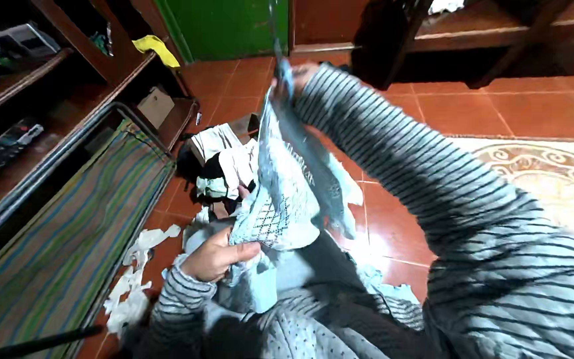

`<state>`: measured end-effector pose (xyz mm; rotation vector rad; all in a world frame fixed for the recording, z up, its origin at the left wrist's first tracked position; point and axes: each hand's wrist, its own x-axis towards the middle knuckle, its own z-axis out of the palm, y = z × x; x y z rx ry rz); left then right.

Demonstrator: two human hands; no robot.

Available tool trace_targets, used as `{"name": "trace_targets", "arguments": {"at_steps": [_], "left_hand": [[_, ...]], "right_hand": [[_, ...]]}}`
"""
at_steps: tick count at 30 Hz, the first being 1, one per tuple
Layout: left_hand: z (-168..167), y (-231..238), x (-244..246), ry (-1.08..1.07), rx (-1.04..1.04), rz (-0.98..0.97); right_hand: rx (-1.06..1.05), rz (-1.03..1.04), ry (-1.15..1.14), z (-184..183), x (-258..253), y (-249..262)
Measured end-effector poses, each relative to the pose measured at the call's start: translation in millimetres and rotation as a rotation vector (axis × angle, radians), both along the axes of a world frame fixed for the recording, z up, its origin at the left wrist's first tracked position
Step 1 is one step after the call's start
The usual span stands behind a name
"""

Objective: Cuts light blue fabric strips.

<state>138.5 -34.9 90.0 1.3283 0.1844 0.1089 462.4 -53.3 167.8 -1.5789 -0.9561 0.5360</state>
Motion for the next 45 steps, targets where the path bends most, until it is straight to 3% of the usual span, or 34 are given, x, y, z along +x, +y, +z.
{"name": "trace_targets", "arguments": {"at_steps": [2, 5, 7, 11, 17, 23, 32, 45], "left_hand": [[-32, -10, -9, 0.049, -0.120, 0.215], [-75, -21, -13, 0.162, -0.184, 0.501], [-97, -25, -14, 0.195, -0.249, 0.642], [-120, -32, -16, 0.210, -0.341, 0.759], [-125, -40, 0, 0.340, -0.385, 0.736], [-120, -46, 5, 0.410, -0.430, 0.653], [-113, -51, 5, 0.429, -0.459, 0.695], [-110, -56, 2, 0.334, -0.290, 0.725]], "right_hand": [[-0.195, 0.079, -0.222, -78, 0, 10], [-0.370, 0.152, -0.292, -177, -13, 5], [-0.359, 0.163, -0.219, -210, -28, -18], [-0.235, 0.167, -0.072, -235, -73, -83], [-0.390, 0.197, -0.154, -234, -116, -153], [-0.301, 0.145, -0.320, -238, -134, -183], [-0.266, 0.169, -0.531, -235, -140, -185], [-0.308, 0.148, -0.534, -226, -152, -179]]}}
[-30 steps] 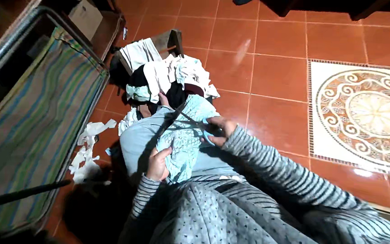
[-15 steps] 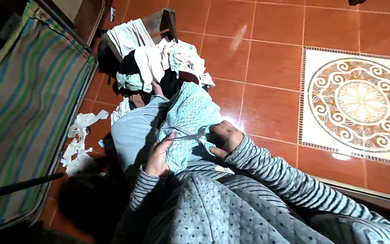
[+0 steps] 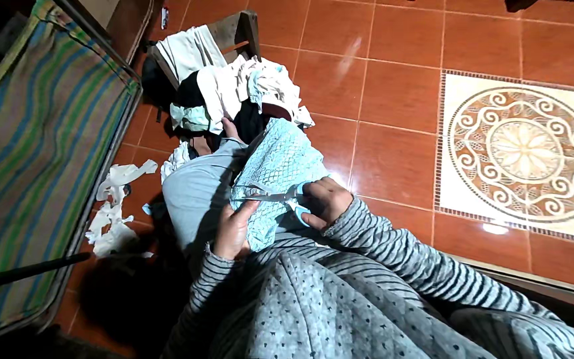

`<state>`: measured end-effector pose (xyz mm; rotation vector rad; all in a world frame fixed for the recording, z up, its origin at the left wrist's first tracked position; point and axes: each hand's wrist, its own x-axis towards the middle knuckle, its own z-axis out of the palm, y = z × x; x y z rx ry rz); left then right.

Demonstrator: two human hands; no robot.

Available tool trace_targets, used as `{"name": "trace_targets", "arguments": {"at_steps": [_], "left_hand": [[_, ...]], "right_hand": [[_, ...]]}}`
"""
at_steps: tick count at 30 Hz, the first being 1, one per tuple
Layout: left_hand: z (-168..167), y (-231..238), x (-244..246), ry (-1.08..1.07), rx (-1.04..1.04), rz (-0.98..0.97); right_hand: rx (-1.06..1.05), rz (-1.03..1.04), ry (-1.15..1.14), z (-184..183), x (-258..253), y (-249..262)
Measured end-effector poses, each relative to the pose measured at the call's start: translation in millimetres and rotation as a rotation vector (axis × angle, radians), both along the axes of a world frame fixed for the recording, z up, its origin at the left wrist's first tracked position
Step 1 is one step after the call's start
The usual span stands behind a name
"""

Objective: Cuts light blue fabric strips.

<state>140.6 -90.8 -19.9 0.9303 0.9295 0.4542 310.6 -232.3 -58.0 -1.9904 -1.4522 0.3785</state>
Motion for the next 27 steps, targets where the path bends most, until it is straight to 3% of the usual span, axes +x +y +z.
{"name": "trace_targets", "arguments": {"at_steps": [7, 17, 20, 24, 27], "left_hand": [[-2, 3, 0, -0.005, -0.084, 0.041], [-1, 4, 0, 0.008, -0.110, 0.031], [3, 3, 2, 0.006, -0.125, 0.000], [14, 2, 15, -0.009, -0.144, -0.001], [14, 4, 23, -0.037, -0.133, -0.017]], "right_hand": [[0.031, -0.003, -0.068, -8, -1, 4], [-0.127, 0.018, 0.090, 3, 4, 3], [-0.190, 0.065, 0.394, 6, 7, 2], [-0.011, 0.243, 1.100, -21, 4, 0], [-0.003, 0.346, 1.435, -31, 7, -1]]}}
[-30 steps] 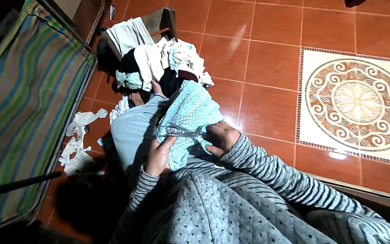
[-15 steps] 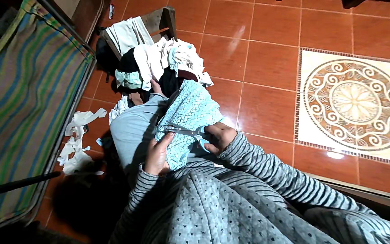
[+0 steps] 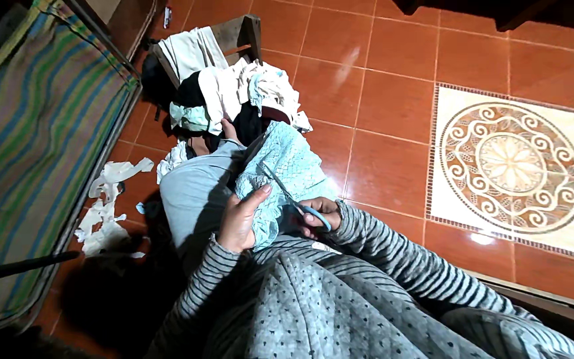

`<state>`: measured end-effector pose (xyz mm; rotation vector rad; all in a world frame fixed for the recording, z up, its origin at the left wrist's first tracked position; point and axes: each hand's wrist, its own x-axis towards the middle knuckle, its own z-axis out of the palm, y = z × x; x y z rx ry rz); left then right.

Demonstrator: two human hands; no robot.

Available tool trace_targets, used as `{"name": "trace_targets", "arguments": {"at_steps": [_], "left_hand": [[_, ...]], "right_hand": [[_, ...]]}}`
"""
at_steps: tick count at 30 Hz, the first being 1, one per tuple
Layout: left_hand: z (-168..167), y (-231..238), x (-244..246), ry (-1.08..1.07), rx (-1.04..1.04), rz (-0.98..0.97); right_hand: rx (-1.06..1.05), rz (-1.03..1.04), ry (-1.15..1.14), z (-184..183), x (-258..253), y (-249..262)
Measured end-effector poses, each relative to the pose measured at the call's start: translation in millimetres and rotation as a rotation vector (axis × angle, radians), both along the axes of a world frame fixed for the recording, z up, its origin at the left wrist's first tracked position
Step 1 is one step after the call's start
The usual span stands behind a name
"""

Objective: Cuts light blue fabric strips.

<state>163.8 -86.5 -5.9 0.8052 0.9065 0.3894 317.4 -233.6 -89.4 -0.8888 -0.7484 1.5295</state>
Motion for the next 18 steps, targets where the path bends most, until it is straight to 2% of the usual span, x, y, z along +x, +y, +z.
{"name": "trace_targets", "arguments": {"at_steps": [3, 11, 13, 18], "left_hand": [[-1, -1, 5, 0.002, 0.030, 0.011], [-2, -2, 4, -0.025, 0.081, 0.042], [-2, -2, 4, -0.033, 0.069, 0.050], [0, -5, 6, -0.041, 0.046, 0.060]], "right_hand": [[0.025, 0.022, 0.058, -1, 2, -2], [0.057, -0.105, -0.214, 5, 4, -3], [0.039, -0.132, -0.342, 12, 4, -3], [-0.091, -0.238, -0.899, 34, -1, -2]]}}
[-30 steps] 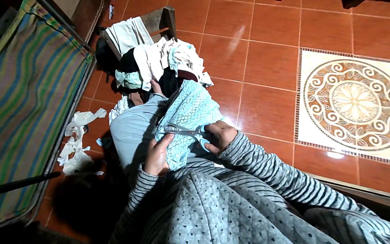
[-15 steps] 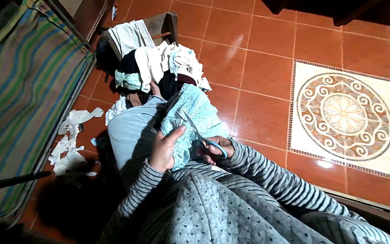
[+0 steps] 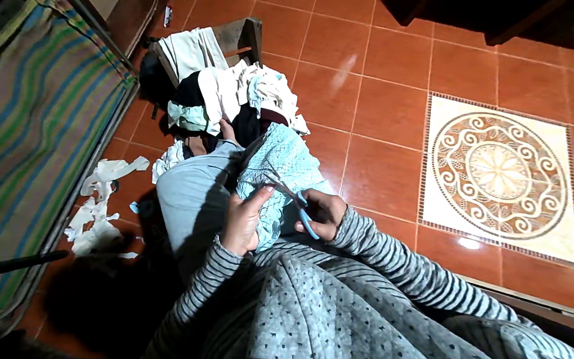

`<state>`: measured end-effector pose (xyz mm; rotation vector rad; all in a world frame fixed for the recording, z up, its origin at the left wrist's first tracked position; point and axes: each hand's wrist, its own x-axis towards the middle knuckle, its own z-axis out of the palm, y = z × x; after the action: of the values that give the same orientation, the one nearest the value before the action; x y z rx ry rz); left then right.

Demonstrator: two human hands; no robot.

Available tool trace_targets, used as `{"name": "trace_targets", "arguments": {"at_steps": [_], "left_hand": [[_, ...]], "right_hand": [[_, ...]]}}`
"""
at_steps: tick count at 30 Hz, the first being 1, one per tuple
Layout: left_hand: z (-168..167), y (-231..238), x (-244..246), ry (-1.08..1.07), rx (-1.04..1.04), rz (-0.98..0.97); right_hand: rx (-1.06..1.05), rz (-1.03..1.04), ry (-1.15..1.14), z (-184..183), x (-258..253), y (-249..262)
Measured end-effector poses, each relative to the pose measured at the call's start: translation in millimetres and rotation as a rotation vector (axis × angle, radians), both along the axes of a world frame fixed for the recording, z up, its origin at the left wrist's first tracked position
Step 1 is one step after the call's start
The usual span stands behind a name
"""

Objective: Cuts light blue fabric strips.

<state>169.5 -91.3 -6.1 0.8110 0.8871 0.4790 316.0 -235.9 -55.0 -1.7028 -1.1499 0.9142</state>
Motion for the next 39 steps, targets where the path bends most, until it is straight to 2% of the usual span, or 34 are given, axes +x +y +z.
{"name": "trace_targets", "arguments": {"at_steps": [3, 10, 19, 26, 32, 36, 39], "left_hand": [[-1, -2, 0, -0.025, 0.017, -0.002], [-3, -4, 1, -0.048, 0.027, -0.003], [-5, -6, 4, -0.025, 0.019, -0.008], [-10, -8, 4, -0.028, 0.158, -0.018], [-10, -8, 4, -0.018, 0.180, -0.014], [-13, -4, 1, 0.011, 0.130, 0.005], [-25, 7, 4, 0.133, -0.058, 0.062]], "right_hand": [[0.005, -0.056, -0.170, 2, -1, 0], [0.012, -0.085, -0.270, 1, 1, -1], [0.011, -0.068, -0.259, -3, -1, -3], [-0.031, -0.042, -0.213, 2, -1, -2], [-0.017, -0.041, -0.189, -3, 0, -4], [0.064, -0.105, -0.137, -6, 2, -3], [0.115, -0.216, -0.271, -14, 11, 1]]}}
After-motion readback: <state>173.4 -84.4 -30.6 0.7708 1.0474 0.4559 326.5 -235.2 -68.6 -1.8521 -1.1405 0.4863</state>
